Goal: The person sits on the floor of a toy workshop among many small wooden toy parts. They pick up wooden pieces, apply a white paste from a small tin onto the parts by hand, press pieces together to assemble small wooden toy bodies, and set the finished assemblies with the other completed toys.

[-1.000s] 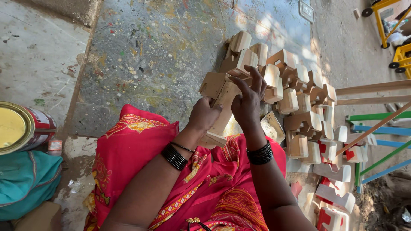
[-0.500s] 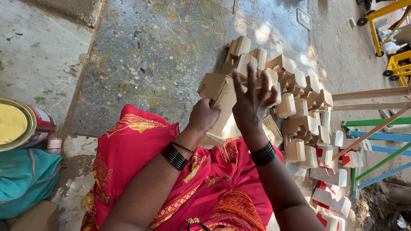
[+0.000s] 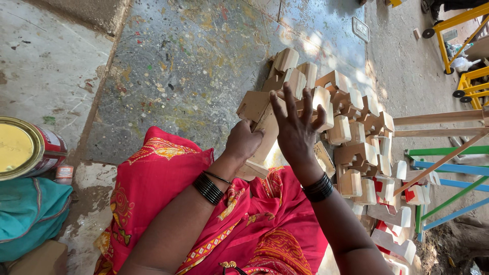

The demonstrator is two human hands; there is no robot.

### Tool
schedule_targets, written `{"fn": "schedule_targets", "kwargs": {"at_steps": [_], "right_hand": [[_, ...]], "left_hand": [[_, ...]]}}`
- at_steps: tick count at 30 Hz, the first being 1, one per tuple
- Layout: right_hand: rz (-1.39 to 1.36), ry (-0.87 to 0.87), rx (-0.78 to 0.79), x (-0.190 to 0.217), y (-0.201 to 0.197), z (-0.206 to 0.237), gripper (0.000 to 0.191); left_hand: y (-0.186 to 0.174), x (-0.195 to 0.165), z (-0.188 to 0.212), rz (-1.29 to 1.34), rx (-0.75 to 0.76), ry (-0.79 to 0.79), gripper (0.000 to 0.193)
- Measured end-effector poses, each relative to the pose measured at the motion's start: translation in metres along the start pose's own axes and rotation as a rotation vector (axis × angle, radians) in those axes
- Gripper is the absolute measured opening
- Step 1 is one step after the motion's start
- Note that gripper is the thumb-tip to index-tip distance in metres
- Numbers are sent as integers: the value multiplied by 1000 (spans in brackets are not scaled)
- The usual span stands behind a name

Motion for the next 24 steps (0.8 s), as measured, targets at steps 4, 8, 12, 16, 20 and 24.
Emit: {"fn": "schedule_targets", "kwargs": {"at_steps": [4,8,12,16,20,24], "right_hand": [[-25,118,49,-11,4,0,89],[-27,55,24,-1,2,7,87],[-16,180,69,-11,3,16,87],[-155,119,162,1,6,15,96],[-381,116,183,4,-1,11,93],[-338,201,177,-5,0,10,89]], "left_hand": [[0,0,1,2,-6,4,37],[-1,-1,1,30,4,11,35],[-1,-4,1,23,2,7,36],[-3,-9,5,97,16,51,36],[-3,-3,1,63,9,-30,33],[0,4,-3,47,-6,-10,34]]}}
Point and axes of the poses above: each hand's wrist, its own z-axis away from the middle knuckle, its own y-axis out of the palm, x = y × z, the point moved 8 cm from there along -z, towards the middle knuckle, and after that the axes turned 9 degrees about -x, right-handed, at the moved point
